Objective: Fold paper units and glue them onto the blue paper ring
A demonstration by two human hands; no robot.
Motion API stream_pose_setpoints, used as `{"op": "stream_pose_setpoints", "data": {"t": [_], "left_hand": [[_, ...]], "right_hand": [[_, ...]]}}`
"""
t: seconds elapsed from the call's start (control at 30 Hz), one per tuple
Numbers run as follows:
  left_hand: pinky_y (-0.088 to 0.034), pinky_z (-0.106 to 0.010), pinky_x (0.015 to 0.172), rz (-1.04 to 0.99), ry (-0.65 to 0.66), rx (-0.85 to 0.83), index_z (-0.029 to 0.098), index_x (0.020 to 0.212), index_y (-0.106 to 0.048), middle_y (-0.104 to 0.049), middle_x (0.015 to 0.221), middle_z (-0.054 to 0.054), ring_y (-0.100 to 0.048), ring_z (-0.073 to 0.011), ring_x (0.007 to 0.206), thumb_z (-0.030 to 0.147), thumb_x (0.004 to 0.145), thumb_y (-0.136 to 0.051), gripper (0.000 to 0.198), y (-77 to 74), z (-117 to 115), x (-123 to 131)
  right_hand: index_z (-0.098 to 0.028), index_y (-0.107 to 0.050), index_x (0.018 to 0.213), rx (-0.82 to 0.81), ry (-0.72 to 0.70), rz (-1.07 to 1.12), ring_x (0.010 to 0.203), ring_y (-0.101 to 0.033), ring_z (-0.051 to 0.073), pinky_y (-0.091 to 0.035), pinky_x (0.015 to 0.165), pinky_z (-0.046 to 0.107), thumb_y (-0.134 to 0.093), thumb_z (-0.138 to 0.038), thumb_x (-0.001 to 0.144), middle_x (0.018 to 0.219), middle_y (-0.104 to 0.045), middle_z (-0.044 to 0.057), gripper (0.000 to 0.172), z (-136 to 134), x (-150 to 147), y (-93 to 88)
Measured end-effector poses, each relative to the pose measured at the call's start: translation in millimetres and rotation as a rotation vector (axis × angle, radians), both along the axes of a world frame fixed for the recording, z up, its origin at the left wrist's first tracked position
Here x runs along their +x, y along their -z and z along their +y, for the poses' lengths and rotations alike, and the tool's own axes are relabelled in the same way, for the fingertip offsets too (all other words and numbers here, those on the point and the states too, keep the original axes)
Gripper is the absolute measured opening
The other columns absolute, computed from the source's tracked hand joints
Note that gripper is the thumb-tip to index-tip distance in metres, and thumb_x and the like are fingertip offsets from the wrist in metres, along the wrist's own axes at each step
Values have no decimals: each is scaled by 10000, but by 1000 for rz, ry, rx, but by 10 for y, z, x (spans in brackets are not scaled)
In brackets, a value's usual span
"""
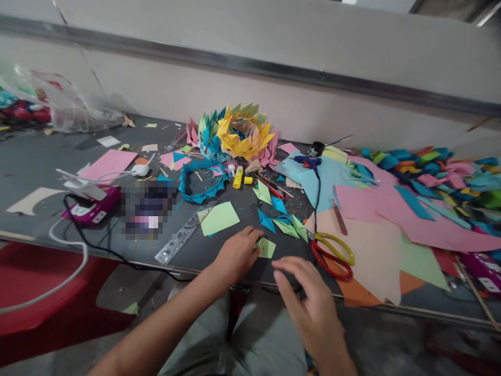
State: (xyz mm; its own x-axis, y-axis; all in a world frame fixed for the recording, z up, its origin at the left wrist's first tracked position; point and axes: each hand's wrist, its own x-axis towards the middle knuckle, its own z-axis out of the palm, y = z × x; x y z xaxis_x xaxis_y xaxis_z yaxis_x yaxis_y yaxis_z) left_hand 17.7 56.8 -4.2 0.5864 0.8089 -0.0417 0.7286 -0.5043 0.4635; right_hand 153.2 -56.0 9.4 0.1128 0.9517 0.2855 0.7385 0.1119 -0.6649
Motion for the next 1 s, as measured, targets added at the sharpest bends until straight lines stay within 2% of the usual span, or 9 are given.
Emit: {"op": "stream_pose_setpoints", "data": {"t": [0.1,0.2,0.3,0.4,0.5,0.63,0.8,0.9,1.0], "left_hand": [[-463,-304,815,18,92,-53,210,1220,-442,-509,1221,-45,-578,-208,973,103,762,-474,471,-58,105,37],[-448,-292,840,46,180,-73,228,1157,-509,-543,1189,-29,-558,-214,1025,106,745,-475,430,-98,204,72],[-442,-280,818,79,214,-89,211,1095,-556,-585,1119,-46,-556,-221,1017,163,741,-523,359,-137,288,106],[-441,-261,692,123,150,-148,189,1055,-574,-620,1017,-58,-587,-226,906,225,696,-602,362,-174,357,125],[-378,-234,558,123,89,-221,161,917,-613,-639,816,-39,-590,-202,735,216,651,-638,273,-182,411,119],[-345,-206,538,63,78,-250,147,762,-610,-610,698,-9,-555,-141,648,219,704,-595,94,-122,432,64],[-367,-192,539,-194,13,-386,148,796,-581,-607,684,11,-549,-118,628,323,722,-595,191,-24,356,-59],[-384,-193,559,-279,52,-428,160,837,-590,-619,689,15,-552,-106,609,334,788,-513,196,-27,309,-126],[-383,-202,592,-183,89,-286,162,781,-634,-626,702,0,-551,-109,631,271,813,-484,188,-39,294,-163]], "right_hand": [[-184,-624,912,-133,41,-174,830,-542,218,-432,734,355,-459,-379,851,882,-594,82,263,267,96,220],[-179,-612,973,-173,122,-276,834,-523,235,-399,711,360,-482,-371,831,915,-581,86,272,391,76,359],[-196,-604,930,-178,183,-276,844,-514,244,-373,679,348,-506,-328,807,918,-579,73,205,465,12,395],[-208,-593,846,-152,155,-192,828,-522,240,-367,661,337,-519,-262,783,902,-591,66,111,546,-4,401],[-205,-590,878,-98,122,-104,848,-531,247,-387,679,351,-523,-228,765,911,-603,77,134,620,26,413],[-189,-614,830,-70,92,23,812,-549,231,-420,714,360,-520,-267,773,853,-612,88,135,668,81,414],[-191,-620,811,-202,-16,333,673,-591,168,-449,630,276,-518,-310,786,746,-654,37,158,730,172,340],[-196,-630,808,-299,-107,314,695,-604,161,-446,639,261,-549,-264,763,747,-663,17,115,820,234,232],[-197,-639,756,-383,-243,167,670,-592,153,-433,619,254,-564,-206,751,702,-658,3,75,928,274,137]]}}
